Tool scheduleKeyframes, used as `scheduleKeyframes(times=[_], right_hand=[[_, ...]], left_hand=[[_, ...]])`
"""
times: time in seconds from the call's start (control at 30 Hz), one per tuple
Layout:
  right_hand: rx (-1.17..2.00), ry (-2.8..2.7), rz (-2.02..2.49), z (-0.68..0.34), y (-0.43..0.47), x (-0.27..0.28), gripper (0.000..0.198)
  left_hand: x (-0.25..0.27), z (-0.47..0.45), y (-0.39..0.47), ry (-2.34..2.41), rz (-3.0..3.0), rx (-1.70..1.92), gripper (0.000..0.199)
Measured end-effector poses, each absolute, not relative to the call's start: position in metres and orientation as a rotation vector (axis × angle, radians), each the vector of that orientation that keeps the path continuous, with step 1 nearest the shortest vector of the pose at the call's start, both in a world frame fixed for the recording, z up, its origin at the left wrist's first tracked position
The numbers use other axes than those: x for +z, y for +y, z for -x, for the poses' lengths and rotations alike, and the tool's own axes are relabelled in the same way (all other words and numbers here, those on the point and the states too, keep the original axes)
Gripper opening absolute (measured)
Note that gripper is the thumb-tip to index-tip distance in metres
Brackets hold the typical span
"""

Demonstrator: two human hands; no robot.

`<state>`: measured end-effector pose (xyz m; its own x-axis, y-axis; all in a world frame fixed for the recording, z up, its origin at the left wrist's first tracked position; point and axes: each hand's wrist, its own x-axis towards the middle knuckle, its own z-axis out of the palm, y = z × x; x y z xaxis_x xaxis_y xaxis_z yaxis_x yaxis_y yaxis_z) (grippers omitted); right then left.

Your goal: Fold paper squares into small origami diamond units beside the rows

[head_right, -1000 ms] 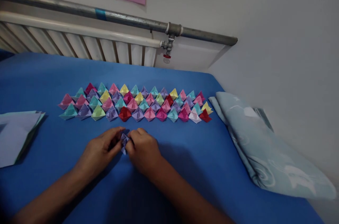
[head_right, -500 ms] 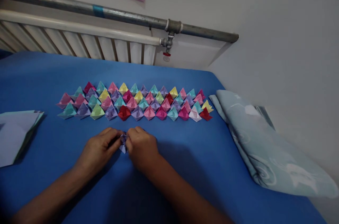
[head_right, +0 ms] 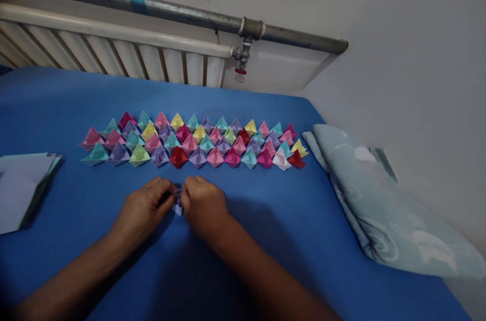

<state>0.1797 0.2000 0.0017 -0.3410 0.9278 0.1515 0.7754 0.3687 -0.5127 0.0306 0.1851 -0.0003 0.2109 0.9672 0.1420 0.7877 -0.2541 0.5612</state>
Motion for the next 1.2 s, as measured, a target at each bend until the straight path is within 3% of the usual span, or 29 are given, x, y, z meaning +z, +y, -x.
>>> scheduleKeyframes(times=[0.37, 0.47, 0.67, 1.2], right_hand=[[0.731, -1.937, 1.31, -0.197, 0.176, 0.012, 0.002], [0.677, -2.079, 1.294, -0.197, 0.169, 0.014, 0.015], [0.668, -2.221, 1.204, -0.2, 0.173, 0.008, 0.019], [0.588, -2.304, 0.866, -0.212, 0.192, 0.009, 0.018]], left_hand=[[0.002, -0.029, 0.182, 1.565, -1.982, 0.837, 0.02], [0.004, -0.029, 0.183, 1.549, -1.971, 0.87, 0.023], [0.005, -0.028, 0.189, 1.357, -2.071, 1.053, 0.026], [0.019, -0.018, 0.191, 1.314, -1.816, 0.64, 0.017]])
